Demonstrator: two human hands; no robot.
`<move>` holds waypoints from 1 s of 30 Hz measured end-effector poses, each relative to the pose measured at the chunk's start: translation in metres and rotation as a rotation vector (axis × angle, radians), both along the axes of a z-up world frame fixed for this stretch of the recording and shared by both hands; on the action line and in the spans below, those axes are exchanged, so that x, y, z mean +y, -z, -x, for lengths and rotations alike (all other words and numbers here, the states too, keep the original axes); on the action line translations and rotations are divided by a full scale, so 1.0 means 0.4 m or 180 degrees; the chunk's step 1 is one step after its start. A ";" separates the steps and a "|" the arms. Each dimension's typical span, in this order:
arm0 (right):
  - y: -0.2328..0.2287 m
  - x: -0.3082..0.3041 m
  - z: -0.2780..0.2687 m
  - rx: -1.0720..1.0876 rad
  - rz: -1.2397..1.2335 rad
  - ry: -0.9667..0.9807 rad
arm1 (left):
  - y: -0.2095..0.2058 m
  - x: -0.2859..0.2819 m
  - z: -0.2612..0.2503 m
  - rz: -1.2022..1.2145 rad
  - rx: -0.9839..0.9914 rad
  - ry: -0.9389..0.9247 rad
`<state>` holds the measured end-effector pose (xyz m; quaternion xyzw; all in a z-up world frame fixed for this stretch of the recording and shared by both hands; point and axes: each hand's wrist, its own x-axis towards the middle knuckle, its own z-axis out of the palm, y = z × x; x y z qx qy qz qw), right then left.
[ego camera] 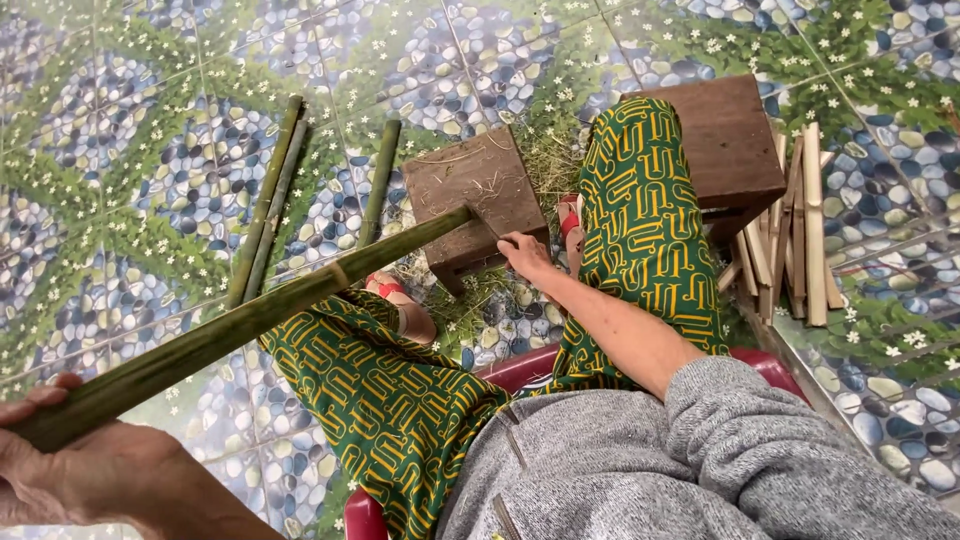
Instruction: Shaving and smoothing bamboo strips using a knife while sitting on a low stool.
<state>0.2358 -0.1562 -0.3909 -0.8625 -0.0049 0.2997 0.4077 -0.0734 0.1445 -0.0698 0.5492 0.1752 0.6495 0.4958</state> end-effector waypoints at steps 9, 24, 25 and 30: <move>-0.038 0.007 0.007 0.1187 -0.1072 0.1012 | 0.144 0.207 0.088 0.0718 -0.0228 -0.0935; -0.035 0.008 0.004 0.1192 -0.1075 0.1070 | 0.159 0.202 0.085 0.0434 0.0017 -0.0781; -0.038 0.007 0.004 0.1180 -0.1090 0.1120 | 0.160 0.206 0.083 0.0607 -0.0125 -0.0838; -0.017 0.010 -0.004 0.1030 -0.1355 0.1345 | 0.176 0.238 0.093 0.1007 -0.0479 -0.0787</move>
